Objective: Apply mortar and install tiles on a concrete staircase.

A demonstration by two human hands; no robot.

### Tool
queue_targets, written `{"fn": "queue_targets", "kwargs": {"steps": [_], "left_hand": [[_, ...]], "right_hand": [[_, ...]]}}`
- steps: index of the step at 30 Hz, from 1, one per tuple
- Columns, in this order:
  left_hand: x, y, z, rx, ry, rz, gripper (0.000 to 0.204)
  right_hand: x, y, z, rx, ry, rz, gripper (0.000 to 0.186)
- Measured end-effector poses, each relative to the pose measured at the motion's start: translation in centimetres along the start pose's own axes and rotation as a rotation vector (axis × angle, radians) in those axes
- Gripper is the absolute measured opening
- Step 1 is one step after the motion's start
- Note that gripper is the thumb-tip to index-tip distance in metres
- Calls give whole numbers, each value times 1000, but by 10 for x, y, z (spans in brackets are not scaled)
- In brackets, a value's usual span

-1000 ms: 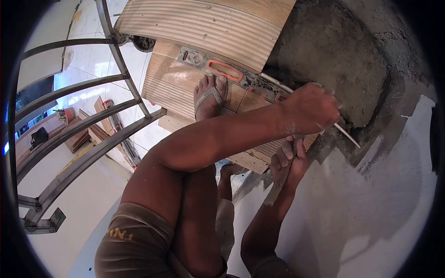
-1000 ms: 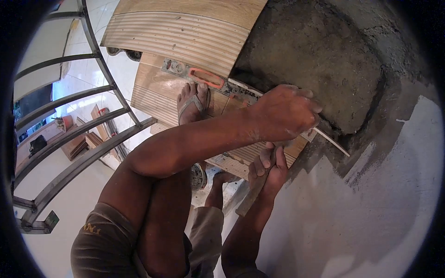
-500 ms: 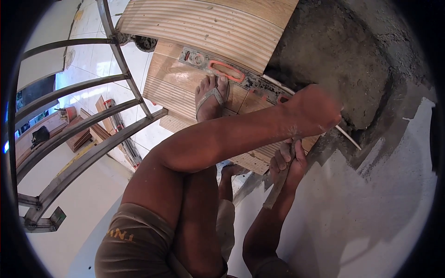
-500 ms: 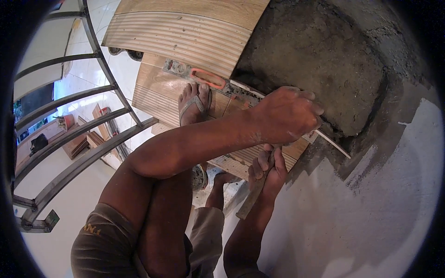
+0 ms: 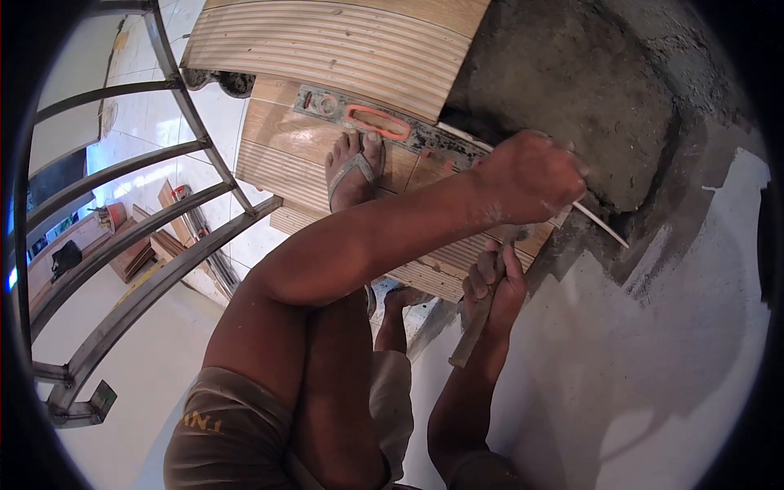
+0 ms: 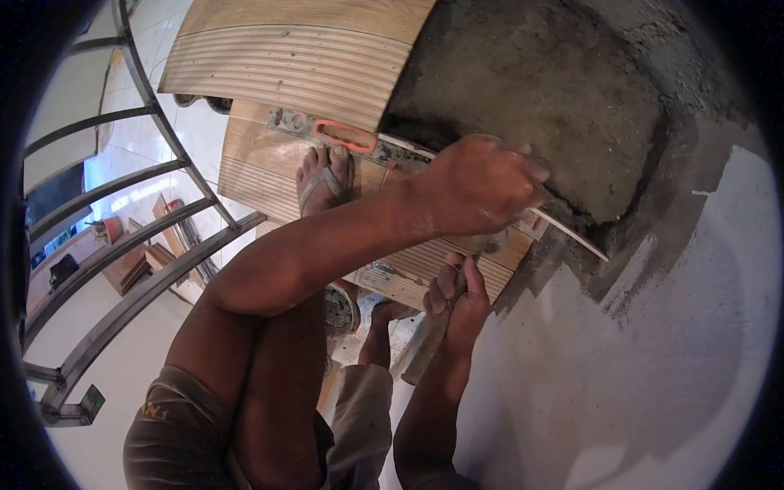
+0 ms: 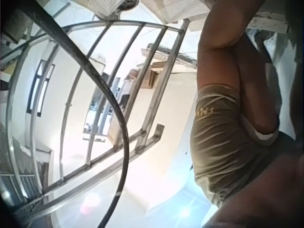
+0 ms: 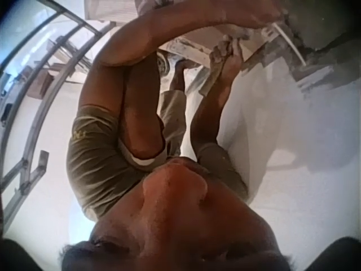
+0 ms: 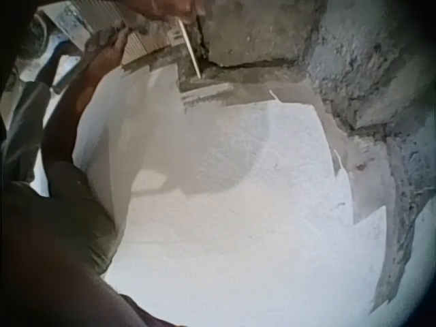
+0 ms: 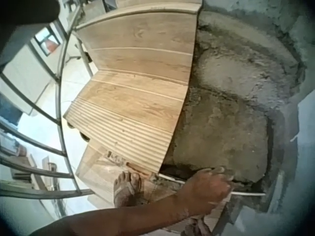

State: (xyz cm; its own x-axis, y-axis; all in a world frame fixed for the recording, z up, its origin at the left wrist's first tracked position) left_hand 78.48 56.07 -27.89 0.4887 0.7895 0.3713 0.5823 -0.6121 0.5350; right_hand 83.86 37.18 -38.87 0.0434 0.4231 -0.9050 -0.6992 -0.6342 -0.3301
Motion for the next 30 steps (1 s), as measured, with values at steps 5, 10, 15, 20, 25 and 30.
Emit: {"fn": "queue_targets", "kwargs": {"steps": [5, 10, 15, 20, 25, 30], "left_hand": [[0, -7, 8, -71, -151, 0, 21], [2, -7, -2, -75, -58, 45, 23], [2, -8, 8, -115, -152, 44, 23], [2, -6, 4, -40, -122, 78, 27], [-8, 1, -18, 139, 96, 71, 25], [-14, 6, -20, 137, 154, 170, 15]], "right_hand": [[-2, 6, -3, -18, 21, 11, 31], [-1, 8, -10, -68, 68, -1, 29], [0, 11, -13, -161, 90, -31, 27], [-5, 15, -1, -134, 0, -27, 28], [-16, 24, 10, 58, -90, 92, 32], [-32, 27, 25, 329, -213, 166, 36]]}}
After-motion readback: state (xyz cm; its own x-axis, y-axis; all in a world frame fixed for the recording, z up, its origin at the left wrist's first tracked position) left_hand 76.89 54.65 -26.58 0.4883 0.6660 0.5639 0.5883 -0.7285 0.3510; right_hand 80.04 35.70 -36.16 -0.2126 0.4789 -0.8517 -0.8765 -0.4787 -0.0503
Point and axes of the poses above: each hand's wrist, its own x-axis towards the middle knuckle, its own z-axis out of the palm, y = z × x, the point moved 9 cm from there along x, towards the middle knuckle, and after that the axes turned 10 degrees about y, right-handed, at the moved point
